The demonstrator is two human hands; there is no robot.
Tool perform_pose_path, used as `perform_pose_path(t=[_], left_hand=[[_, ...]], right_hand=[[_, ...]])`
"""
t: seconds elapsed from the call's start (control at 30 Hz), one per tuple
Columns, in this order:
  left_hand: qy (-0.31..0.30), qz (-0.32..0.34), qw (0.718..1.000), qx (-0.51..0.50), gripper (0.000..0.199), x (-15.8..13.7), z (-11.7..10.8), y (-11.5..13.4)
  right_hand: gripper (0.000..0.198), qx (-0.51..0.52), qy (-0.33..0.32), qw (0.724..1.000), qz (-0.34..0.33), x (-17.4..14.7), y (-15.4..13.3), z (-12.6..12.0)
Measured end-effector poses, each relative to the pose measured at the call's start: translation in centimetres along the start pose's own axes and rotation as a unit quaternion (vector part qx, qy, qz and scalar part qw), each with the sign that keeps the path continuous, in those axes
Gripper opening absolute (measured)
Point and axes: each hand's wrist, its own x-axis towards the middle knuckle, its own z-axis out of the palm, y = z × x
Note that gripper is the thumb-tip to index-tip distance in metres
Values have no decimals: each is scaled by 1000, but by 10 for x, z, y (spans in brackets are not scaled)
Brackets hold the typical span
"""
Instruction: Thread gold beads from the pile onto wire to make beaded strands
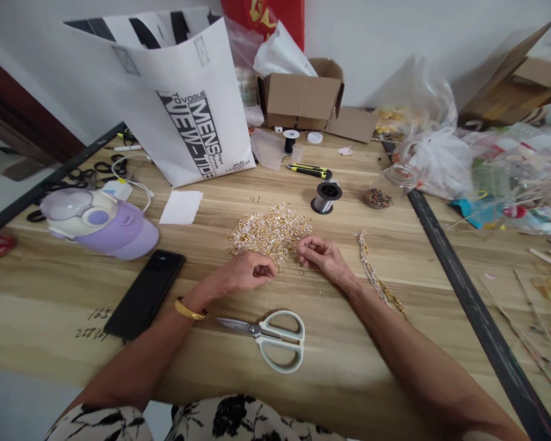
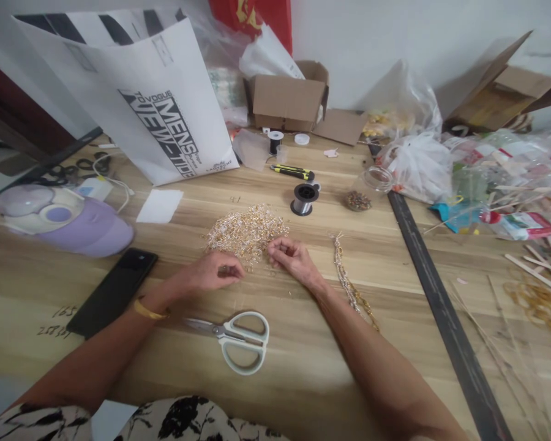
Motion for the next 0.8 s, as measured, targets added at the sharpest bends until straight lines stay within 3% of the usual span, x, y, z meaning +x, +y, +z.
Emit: perform_pose_path(t=[0.27, 0.5, 0.6, 0.8], left_hand=[[-83, 5, 993, 77, 14, -5, -4, 3], [-96, 5, 987, 126, 14, -9, -8, 13], [-71, -16, 988, 135, 13, -7, -8, 19], [38, -41, 994, 90, 11, 0, 7, 18]], right_hand=[[25, -50, -24, 998, -22, -4, -2, 5], [22, -98, -44, 993, -56, -5, 1, 9], [22, -102, -46, 992, -64, -5, 2, 10], [22, -115, -18, 990, -82, -7, -3, 16]])
